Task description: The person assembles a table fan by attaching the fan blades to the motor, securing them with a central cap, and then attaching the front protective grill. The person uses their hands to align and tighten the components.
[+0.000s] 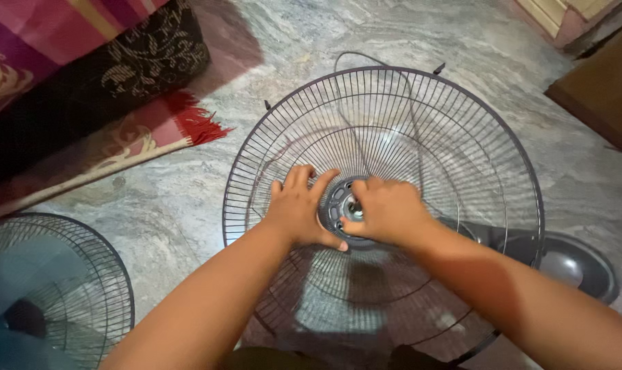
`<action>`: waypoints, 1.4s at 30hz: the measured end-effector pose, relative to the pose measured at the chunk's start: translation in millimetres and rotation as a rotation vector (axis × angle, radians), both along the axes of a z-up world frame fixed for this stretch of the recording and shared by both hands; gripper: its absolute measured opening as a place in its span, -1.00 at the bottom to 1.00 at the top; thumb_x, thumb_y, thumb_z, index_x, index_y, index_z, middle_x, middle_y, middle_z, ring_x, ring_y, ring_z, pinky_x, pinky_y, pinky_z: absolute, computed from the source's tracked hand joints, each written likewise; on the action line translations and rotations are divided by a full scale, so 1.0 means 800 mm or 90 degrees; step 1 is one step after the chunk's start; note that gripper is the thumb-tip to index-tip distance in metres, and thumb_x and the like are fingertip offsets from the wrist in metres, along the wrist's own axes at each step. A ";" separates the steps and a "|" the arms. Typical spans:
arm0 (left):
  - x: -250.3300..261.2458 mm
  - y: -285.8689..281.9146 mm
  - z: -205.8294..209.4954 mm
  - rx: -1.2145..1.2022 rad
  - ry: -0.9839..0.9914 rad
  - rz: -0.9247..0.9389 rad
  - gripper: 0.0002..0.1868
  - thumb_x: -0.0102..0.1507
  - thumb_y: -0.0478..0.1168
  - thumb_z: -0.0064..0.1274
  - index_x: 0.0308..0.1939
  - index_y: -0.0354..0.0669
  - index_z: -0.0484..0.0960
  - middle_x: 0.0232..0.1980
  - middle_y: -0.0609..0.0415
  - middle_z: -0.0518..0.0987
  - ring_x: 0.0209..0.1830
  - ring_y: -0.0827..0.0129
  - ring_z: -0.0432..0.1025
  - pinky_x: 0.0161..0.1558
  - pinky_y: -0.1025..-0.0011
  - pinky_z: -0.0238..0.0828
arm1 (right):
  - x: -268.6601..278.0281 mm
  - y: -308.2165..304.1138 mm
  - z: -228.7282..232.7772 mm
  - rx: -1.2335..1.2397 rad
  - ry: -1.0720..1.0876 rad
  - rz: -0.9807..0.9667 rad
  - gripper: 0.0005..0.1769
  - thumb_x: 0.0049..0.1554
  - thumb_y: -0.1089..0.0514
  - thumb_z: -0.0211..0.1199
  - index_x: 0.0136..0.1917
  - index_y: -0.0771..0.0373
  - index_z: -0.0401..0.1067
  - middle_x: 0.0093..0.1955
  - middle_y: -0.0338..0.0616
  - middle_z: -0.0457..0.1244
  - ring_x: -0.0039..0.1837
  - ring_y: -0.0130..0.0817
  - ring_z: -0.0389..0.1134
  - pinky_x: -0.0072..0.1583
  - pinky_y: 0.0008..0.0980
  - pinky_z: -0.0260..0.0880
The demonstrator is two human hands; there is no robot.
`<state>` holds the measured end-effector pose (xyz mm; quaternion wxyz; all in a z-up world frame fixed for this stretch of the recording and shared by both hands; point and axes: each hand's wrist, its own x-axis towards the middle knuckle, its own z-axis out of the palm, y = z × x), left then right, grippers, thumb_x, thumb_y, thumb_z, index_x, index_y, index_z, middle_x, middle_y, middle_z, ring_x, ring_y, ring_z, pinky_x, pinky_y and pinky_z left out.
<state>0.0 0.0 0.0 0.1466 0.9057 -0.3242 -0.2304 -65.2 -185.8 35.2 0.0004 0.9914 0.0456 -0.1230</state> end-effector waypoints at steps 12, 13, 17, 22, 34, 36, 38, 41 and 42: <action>0.001 -0.004 -0.016 -0.064 -0.041 0.007 0.41 -0.34 0.53 0.43 0.52 0.48 0.11 0.51 -0.14 0.04 0.58 -0.12 -0.22 0.31 -0.38 -0.24 | 0.006 -0.020 0.019 0.114 -0.012 0.030 -0.18 -0.19 -0.33 0.50 0.16 0.20 0.39 -0.01 -0.08 0.27 0.05 -0.07 0.36 -0.04 -0.09 0.43; -0.001 -0.006 -0.018 -0.082 -0.045 -0.001 0.31 -0.29 0.51 0.43 0.48 0.47 0.19 0.51 -0.13 0.05 0.58 -0.11 -0.22 0.30 -0.40 -0.26 | 0.007 -0.020 0.020 0.156 -0.039 0.067 -0.23 -0.19 -0.26 0.51 0.15 0.19 0.41 -0.01 -0.09 0.26 0.06 -0.08 0.35 0.01 -0.09 0.40; -0.011 -0.019 -0.025 -0.176 -0.041 0.007 -0.06 -0.14 0.39 0.40 0.30 0.43 0.48 0.50 -0.07 0.11 0.58 -0.01 -0.15 0.33 -0.33 -0.24 | 0.008 -0.020 0.019 0.255 -0.120 0.141 -0.36 -0.18 -0.08 0.53 0.09 0.23 0.42 0.00 -0.09 0.24 0.10 -0.07 0.30 0.12 -0.08 0.31; -0.011 -0.023 -0.031 -0.217 -0.016 0.030 -0.27 -0.07 0.29 0.40 0.18 0.37 0.62 0.49 -0.05 0.13 0.59 0.02 -0.18 0.33 -0.27 -0.25 | 0.001 -0.017 0.012 0.274 -0.110 0.129 -0.54 -0.08 0.02 0.47 0.02 0.23 0.42 -0.01 -0.14 0.26 0.12 -0.10 0.26 0.17 -0.11 0.28; -0.008 -0.025 -0.020 -0.174 0.024 0.042 -0.27 -0.05 0.25 0.39 0.20 0.39 0.58 0.50 -0.02 0.10 0.59 0.07 -0.20 0.33 -0.35 -0.30 | 0.006 -0.019 0.011 0.306 -0.044 0.113 -0.65 -0.06 0.11 0.46 -0.03 0.19 0.46 -0.04 -0.21 0.30 0.10 -0.16 0.27 0.17 -0.17 0.31; -0.008 -0.026 -0.020 -0.167 0.020 0.042 -0.25 -0.06 0.30 0.39 0.20 0.40 0.57 0.50 -0.01 0.12 0.60 0.09 -0.18 0.33 -0.28 -0.24 | 0.010 -0.025 0.011 0.334 -0.047 0.117 -0.58 -0.12 0.12 0.47 0.01 0.20 0.47 -0.05 -0.19 0.31 0.10 -0.14 0.27 0.14 -0.17 0.32; -0.008 -0.027 -0.021 -0.174 0.022 0.042 -0.23 -0.04 0.31 0.37 0.23 0.42 0.55 0.49 -0.01 0.13 0.58 0.09 -0.14 0.33 -0.25 -0.22 | 0.016 -0.031 0.011 0.340 -0.062 0.140 -0.53 -0.19 0.13 0.49 0.00 0.24 0.47 -0.06 -0.14 0.31 0.10 -0.11 0.27 0.15 -0.16 0.30; -0.012 -0.025 -0.022 -0.196 0.018 0.042 -0.16 -0.04 0.31 0.36 0.31 0.42 0.49 0.46 -0.03 0.15 0.55 0.07 -0.10 0.30 -0.24 -0.20 | 0.023 -0.039 0.013 0.354 -0.064 0.146 -0.49 -0.20 0.10 0.52 0.01 0.27 0.48 -0.06 -0.09 0.32 0.08 -0.08 0.30 0.13 -0.17 0.32; -0.013 -0.023 -0.023 -0.205 0.014 0.042 -0.13 -0.04 0.30 0.36 0.35 0.42 0.46 0.45 -0.05 0.15 0.53 0.06 -0.09 0.29 -0.25 -0.20 | 0.025 -0.041 0.015 0.358 -0.063 0.143 -0.48 -0.20 0.08 0.53 0.02 0.27 0.49 -0.06 -0.08 0.32 0.08 -0.07 0.31 0.11 -0.18 0.33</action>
